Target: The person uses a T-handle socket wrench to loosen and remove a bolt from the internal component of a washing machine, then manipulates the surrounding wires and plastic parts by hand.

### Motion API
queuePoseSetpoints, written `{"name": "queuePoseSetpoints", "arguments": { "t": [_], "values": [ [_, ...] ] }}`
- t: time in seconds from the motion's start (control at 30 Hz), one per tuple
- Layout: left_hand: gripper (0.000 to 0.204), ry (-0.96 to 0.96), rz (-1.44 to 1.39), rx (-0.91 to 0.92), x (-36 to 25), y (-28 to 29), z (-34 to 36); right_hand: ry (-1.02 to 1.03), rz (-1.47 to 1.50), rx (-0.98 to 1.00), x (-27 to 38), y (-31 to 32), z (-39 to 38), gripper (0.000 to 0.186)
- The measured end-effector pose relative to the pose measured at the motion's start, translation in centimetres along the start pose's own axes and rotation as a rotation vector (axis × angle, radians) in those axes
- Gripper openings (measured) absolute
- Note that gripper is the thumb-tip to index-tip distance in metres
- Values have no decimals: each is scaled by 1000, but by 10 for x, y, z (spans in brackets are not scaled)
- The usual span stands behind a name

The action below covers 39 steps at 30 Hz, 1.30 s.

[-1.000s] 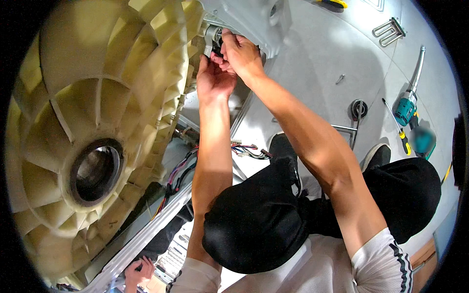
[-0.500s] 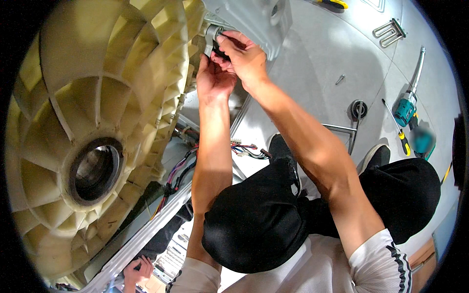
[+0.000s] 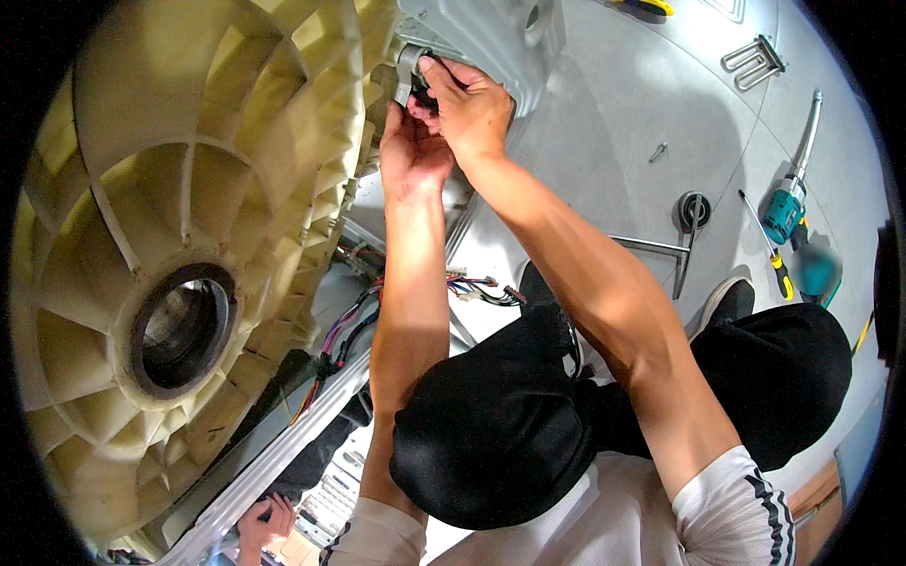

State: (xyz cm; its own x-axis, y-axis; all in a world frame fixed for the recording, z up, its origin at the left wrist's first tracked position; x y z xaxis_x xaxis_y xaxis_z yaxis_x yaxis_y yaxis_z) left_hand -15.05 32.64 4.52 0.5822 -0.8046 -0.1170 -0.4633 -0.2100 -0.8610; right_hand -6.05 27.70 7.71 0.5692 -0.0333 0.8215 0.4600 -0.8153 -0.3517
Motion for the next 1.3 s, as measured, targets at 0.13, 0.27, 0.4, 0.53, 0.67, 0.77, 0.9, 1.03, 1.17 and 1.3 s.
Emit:
{"name": "queuePoseSetpoints", "arguments": {
  "t": [0.13, 0.27, 0.4, 0.53, 0.67, 0.77, 0.9, 1.03, 1.17, 1.3],
  "values": [
    [37, -5, -6, 14, -3, 4, 1, -43, 2, -12, 4, 2, -5, 33],
    [35, -29, 30, -42, -3, 7, 2, 120, -196, -38, -8, -2, 19, 36],
    [35, -60, 51, -77, -9, 14, 3, 110, -193, 2, -19, -12, 28, 39],
    [35, -44, 15, -86, -9, 15, 4, 58, -142, 72, -17, -16, 27, 42],
    [36, -51, 24, -64, -9, 12, 1, -138, -135, 156, -11, -18, 13, 49],
    [36, -43, 20, -59, -7, 10, 0, -235, -116, 150, -6, -15, 2, 54],
    [36, -40, 28, -60, -2, 6, -1, -199, -141, 177, -8, -16, 7, 56],
    [36, 8, 46, -18, -2, 5, 0, -150, -100, 152, -9, -13, 6, 49],
    [37, 11, 43, -46, -1, 8, 1, -71, -87, 155, -6, -13, 8, 39],
    [38, -42, 50, -88, -7, 12, 1, 230, -269, 176, 9, -16, 6, 36]
  ]
}}
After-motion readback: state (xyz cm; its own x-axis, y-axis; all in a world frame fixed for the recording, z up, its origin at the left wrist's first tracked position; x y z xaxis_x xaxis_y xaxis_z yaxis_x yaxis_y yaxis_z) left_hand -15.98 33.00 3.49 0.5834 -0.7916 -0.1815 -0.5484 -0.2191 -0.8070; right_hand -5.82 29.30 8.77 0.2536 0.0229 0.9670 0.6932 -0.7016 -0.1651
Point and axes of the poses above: each hand's wrist, its own z-axis towards the middle knuckle, its own y-axis out of the back of the hand, x = y × z, the point moved 10 cm from there along z, towards the middle knuckle, and after that the axes turned 6 degrees about -z, right-handed, at the moved point
